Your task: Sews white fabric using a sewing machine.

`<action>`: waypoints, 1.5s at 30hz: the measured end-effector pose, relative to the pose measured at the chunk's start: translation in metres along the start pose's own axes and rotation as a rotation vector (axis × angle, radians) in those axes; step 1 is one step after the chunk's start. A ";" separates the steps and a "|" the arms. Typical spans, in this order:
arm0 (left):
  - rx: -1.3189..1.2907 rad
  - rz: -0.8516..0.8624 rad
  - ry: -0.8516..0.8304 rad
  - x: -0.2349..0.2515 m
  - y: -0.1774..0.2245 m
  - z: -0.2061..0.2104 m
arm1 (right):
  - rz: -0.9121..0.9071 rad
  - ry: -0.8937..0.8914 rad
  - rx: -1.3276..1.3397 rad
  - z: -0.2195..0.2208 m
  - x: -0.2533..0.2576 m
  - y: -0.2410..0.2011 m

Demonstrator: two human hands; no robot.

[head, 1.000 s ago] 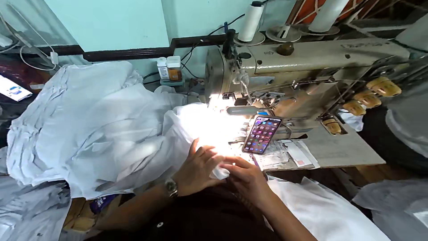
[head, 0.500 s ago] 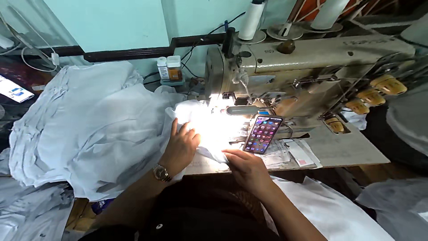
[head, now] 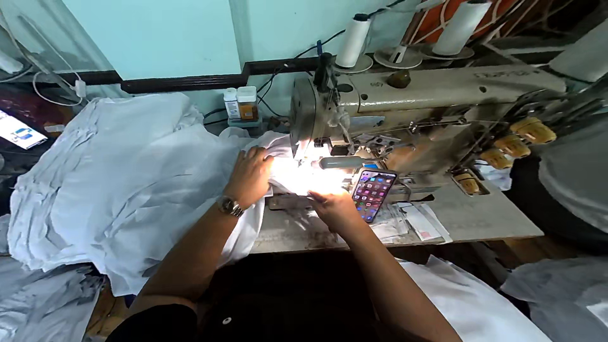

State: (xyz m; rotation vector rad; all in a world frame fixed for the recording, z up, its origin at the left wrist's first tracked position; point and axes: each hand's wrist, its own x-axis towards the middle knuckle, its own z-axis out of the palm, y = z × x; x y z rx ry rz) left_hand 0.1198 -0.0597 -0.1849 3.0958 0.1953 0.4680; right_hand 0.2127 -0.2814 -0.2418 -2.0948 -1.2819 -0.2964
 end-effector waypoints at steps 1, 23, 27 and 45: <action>0.041 -0.012 -0.038 -0.008 0.001 -0.012 | 0.013 -0.003 0.016 0.000 -0.001 0.000; -0.054 0.257 0.332 -0.072 0.031 0.014 | -0.133 -0.055 0.318 -0.036 -0.053 -0.013; -0.003 0.260 0.156 -0.079 0.040 0.005 | -0.103 -0.116 0.304 -0.032 -0.058 -0.008; -0.199 0.402 -0.037 -0.068 0.065 -0.011 | -0.126 -0.215 0.069 -0.014 -0.044 -0.007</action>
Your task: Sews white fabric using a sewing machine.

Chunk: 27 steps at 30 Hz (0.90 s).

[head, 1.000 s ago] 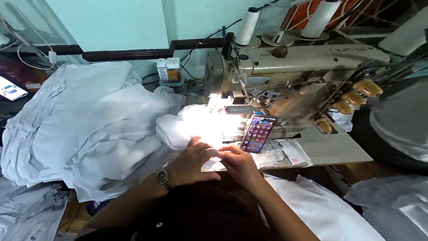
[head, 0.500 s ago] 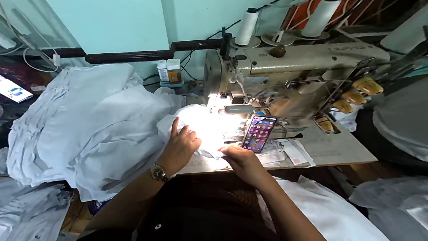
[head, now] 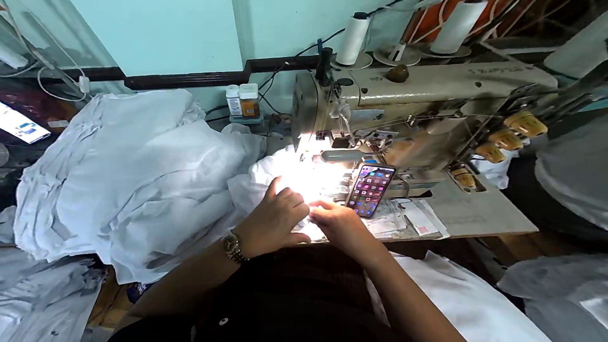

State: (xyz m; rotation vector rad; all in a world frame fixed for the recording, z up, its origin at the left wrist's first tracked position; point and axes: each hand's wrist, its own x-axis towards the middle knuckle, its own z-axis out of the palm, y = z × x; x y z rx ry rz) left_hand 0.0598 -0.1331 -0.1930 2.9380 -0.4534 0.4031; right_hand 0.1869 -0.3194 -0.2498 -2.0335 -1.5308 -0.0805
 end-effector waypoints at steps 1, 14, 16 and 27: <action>0.031 0.000 0.019 0.000 -0.004 0.007 | -0.006 0.023 0.015 0.003 -0.007 -0.001; 0.279 -0.144 0.071 0.012 -0.036 0.018 | 0.082 0.101 -0.100 -0.013 0.002 -0.007; 0.275 -0.197 0.057 0.023 -0.046 0.017 | 0.099 0.085 -0.120 -0.014 0.014 -0.003; -0.212 -0.424 0.284 0.030 -0.060 0.019 | 0.130 0.271 -0.134 0.021 0.017 0.005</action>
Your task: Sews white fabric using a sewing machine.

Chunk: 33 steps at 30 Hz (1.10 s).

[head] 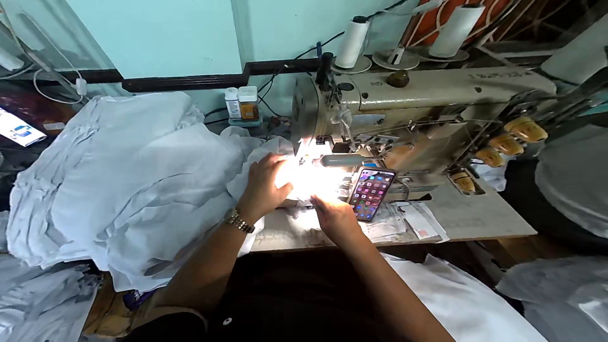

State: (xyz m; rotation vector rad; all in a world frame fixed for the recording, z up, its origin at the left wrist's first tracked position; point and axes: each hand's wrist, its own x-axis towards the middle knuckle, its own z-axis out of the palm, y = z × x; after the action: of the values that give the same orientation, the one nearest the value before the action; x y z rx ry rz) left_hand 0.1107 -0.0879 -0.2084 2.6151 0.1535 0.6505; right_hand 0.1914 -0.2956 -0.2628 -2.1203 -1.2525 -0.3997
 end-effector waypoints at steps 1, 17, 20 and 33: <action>-0.037 -0.051 0.074 0.004 -0.004 0.011 | 0.010 0.015 0.016 0.004 -0.003 0.000; -0.062 -0.149 0.138 0.014 -0.025 0.040 | 0.096 0.561 0.363 -0.053 -0.014 0.039; -0.053 -0.162 0.131 0.014 -0.023 0.040 | 0.259 0.994 0.389 -0.138 -0.004 0.091; -0.056 -0.189 0.120 0.015 -0.024 0.042 | 0.388 0.251 1.087 -0.256 0.033 0.315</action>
State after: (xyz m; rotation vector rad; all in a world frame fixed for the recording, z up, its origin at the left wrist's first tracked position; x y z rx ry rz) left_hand 0.1430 -0.0796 -0.2457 2.4704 0.4078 0.7330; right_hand 0.4948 -0.5502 -0.1676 -1.2521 -0.6275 0.1751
